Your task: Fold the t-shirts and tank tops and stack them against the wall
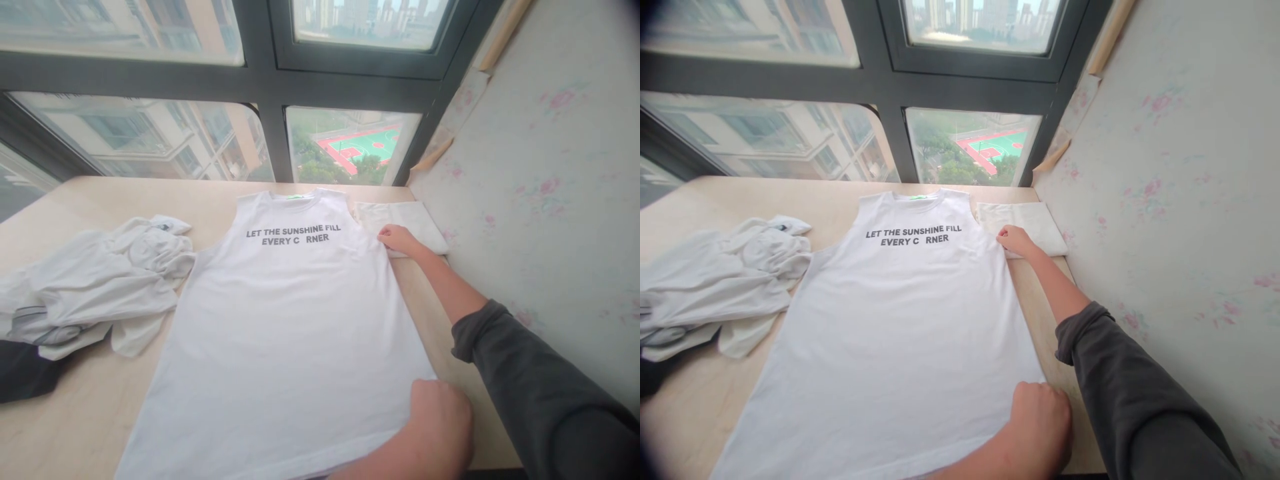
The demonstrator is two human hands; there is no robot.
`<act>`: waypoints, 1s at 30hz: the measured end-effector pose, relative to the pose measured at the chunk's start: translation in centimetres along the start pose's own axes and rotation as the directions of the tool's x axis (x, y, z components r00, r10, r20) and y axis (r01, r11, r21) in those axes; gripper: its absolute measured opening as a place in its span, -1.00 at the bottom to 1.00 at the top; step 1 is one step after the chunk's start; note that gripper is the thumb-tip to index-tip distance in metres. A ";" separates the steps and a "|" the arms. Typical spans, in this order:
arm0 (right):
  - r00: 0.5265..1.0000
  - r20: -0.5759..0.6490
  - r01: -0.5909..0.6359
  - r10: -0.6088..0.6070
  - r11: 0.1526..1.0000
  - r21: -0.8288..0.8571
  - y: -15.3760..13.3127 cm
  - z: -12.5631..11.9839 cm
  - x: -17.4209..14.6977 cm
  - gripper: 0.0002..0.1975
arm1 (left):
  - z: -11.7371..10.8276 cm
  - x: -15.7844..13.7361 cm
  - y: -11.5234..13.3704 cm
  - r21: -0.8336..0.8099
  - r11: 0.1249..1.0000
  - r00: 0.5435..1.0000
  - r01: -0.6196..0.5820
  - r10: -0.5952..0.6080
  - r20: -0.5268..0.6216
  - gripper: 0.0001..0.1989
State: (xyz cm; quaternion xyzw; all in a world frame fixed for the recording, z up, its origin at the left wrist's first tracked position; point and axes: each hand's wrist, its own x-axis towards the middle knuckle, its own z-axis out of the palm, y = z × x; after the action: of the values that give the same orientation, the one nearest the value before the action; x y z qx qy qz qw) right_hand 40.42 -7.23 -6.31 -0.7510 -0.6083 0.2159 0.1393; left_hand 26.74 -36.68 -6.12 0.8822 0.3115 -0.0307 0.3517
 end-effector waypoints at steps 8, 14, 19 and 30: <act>0.981 -0.160 0.129 -0.114 0.988 0.086 -4.6 -0.6 -1.3 -0.81 | -4.1 -7.7 -4.0 -0.289 0.951 0.987 0.109 -0.137 -0.080 -0.60; 0.954 -0.090 0.294 -0.287 0.953 0.071 -12.7 2.1 -0.6 -0.77 | -4.1 -15.6 -8.4 -0.425 0.833 0.909 0.354 -0.414 -0.056 -0.59; 0.946 0.062 0.318 -0.318 0.948 0.018 -16.5 8.1 -0.7 -0.82 | -1.8 -19.0 -11.9 -0.322 0.749 0.789 0.579 -0.615 -0.011 -0.42; 0.923 0.170 0.361 -0.347 0.931 -0.060 -15.2 10.0 -0.1 -0.71 | -2.3 -18.8 -12.5 -0.228 0.684 0.720 0.693 -0.674 0.166 -0.38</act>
State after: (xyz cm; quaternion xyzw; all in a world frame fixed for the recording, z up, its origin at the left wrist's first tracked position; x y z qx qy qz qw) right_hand 22.48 -4.46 -7.80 -0.6151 -0.7520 0.2175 0.0938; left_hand 4.09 -38.17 -6.81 0.6430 0.6066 -0.1465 0.4439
